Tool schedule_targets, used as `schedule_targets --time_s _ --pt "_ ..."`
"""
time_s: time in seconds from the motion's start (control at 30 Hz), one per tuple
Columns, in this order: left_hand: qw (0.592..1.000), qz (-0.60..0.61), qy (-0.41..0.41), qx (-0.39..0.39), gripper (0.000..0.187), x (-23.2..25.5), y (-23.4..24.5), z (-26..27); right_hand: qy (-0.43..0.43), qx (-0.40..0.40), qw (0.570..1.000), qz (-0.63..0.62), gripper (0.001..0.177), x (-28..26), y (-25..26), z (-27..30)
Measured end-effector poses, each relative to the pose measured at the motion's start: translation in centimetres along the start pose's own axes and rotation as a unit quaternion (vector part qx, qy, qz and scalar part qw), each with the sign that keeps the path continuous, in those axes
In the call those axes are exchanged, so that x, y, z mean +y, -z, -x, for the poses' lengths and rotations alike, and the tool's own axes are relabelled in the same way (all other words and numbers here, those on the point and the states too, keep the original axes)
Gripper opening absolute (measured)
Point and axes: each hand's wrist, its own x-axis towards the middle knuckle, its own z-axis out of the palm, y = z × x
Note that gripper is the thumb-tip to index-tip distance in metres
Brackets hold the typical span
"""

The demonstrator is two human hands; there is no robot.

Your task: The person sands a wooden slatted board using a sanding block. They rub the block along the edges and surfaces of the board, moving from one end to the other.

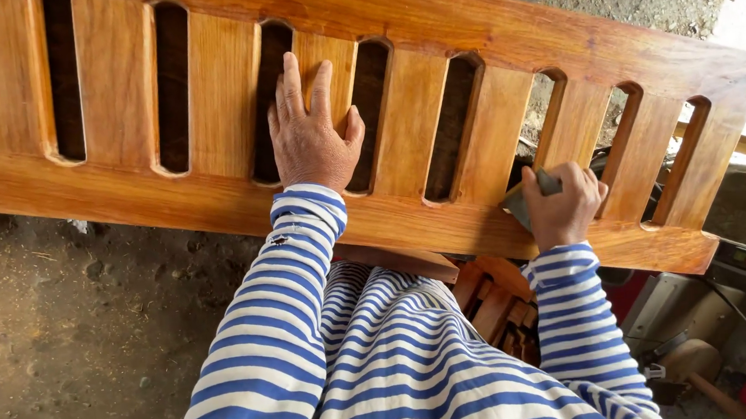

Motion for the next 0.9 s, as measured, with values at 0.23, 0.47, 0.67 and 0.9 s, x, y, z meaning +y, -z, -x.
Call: schedule_targets --time_s 0.23,0.47,0.67,0.9 --pt "1.0 -0.001 -0.006 -0.016 0.063 0.0 0.2 0.0 0.079 0.042 0.996 0.022 0.038 1.5 -2.9 -8.8" --pt "1.0 0.005 -0.009 -0.005 0.064 -0.1 0.1 0.0 0.069 0.063 0.994 0.048 0.045 1.0 -2.7 -8.9" --pt "0.999 0.007 -0.023 0.022 0.062 0.0 0.2 0.1 0.004 -0.003 1.0 0.016 0.043 0.7 -0.2 1.0" --pt "0.994 -0.008 -0.061 0.096 0.067 -0.1 -0.5 -0.1 -0.162 0.054 0.956 -0.237 0.038 4.0 0.6 5.5"
